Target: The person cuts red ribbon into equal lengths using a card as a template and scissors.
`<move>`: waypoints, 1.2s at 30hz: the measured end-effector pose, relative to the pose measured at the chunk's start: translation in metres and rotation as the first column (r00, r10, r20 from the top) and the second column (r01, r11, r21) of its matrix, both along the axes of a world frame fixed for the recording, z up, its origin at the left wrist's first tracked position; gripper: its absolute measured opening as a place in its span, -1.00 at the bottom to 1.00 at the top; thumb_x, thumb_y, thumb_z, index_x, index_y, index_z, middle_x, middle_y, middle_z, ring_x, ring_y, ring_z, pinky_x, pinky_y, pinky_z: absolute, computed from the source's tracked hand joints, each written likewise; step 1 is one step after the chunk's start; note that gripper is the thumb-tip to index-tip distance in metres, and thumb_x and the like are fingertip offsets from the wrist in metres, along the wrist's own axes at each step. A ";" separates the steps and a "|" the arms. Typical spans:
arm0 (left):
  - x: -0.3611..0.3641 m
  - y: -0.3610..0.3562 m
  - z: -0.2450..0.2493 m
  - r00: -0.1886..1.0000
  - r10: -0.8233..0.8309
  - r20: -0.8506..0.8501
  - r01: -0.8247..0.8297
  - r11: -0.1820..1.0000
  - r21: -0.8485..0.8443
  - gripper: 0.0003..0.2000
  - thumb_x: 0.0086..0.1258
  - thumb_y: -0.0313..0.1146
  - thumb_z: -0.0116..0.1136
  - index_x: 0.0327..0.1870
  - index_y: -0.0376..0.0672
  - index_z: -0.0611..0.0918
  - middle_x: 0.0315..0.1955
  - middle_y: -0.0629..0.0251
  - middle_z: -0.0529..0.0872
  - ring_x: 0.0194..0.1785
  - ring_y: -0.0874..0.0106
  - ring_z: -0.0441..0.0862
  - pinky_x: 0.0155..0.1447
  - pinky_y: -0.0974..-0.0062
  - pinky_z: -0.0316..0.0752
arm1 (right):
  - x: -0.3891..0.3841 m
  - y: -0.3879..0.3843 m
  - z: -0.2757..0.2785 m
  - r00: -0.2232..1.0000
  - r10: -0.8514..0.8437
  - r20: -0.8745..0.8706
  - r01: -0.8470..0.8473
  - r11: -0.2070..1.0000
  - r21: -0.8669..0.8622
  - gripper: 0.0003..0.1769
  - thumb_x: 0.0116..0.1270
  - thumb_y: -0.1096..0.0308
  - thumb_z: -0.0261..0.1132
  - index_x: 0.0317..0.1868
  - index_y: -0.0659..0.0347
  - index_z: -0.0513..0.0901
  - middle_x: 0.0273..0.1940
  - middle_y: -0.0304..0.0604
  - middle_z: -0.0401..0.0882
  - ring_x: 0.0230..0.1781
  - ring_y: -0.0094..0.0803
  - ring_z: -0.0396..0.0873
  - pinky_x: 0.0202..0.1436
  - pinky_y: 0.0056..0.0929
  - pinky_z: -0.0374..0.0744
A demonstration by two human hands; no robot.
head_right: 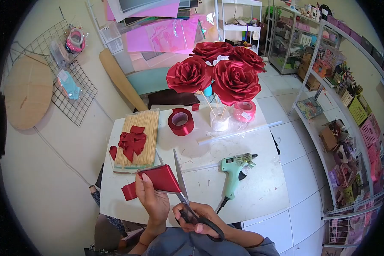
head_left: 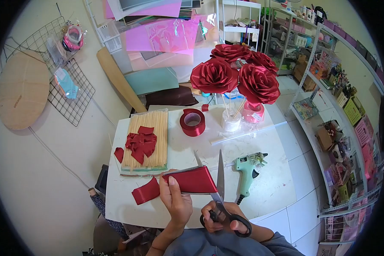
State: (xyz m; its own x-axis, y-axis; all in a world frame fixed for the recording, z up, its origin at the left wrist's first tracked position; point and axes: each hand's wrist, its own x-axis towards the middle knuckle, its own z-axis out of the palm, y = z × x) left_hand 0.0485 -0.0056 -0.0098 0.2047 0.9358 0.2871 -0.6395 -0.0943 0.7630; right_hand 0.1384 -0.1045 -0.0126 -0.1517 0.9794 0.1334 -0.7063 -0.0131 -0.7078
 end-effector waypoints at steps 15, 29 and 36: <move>0.005 -0.004 0.012 0.991 0.107 -0.083 -0.107 0.994 0.009 -0.82 0.35 -0.36 -0.34 -0.23 -0.28 0.31 -0.41 0.30 0.40 -0.41 0.66 0.34 -0.30 0.74 0.32 | -0.003 -0.003 -0.001 0.997 0.073 -0.012 -0.073 0.997 0.018 -0.10 -0.21 -0.36 0.18 -0.17 0.37 0.30 -0.56 -0.29 0.22 -0.56 -0.63 0.16 -0.46 -0.67 0.13; 0.007 -0.003 0.011 0.987 0.138 -0.080 -0.136 0.990 0.019 -0.81 0.35 -0.36 -0.35 -0.21 -0.30 0.29 -0.40 0.27 0.40 -0.39 0.64 0.36 -0.26 0.72 0.33 | -0.003 -0.004 0.000 0.997 0.065 -0.040 -0.067 0.996 -0.058 -0.16 -0.22 -0.22 0.31 -0.18 0.41 0.30 -0.62 -0.35 0.18 -0.64 -0.68 0.11 -0.54 -0.70 0.11; 0.003 -0.003 0.005 0.997 0.042 -0.064 -0.034 0.993 0.113 -0.79 0.35 -0.33 -0.29 -0.11 -0.25 0.29 -0.31 0.30 0.44 -0.28 0.60 0.44 -0.18 0.68 0.38 | -0.001 -0.003 0.002 0.992 0.066 -0.109 -0.070 0.997 -0.030 -0.20 -0.17 -0.20 0.28 -0.25 0.42 0.28 -0.63 -0.32 0.19 -0.65 -0.67 0.12 -0.58 -0.71 0.10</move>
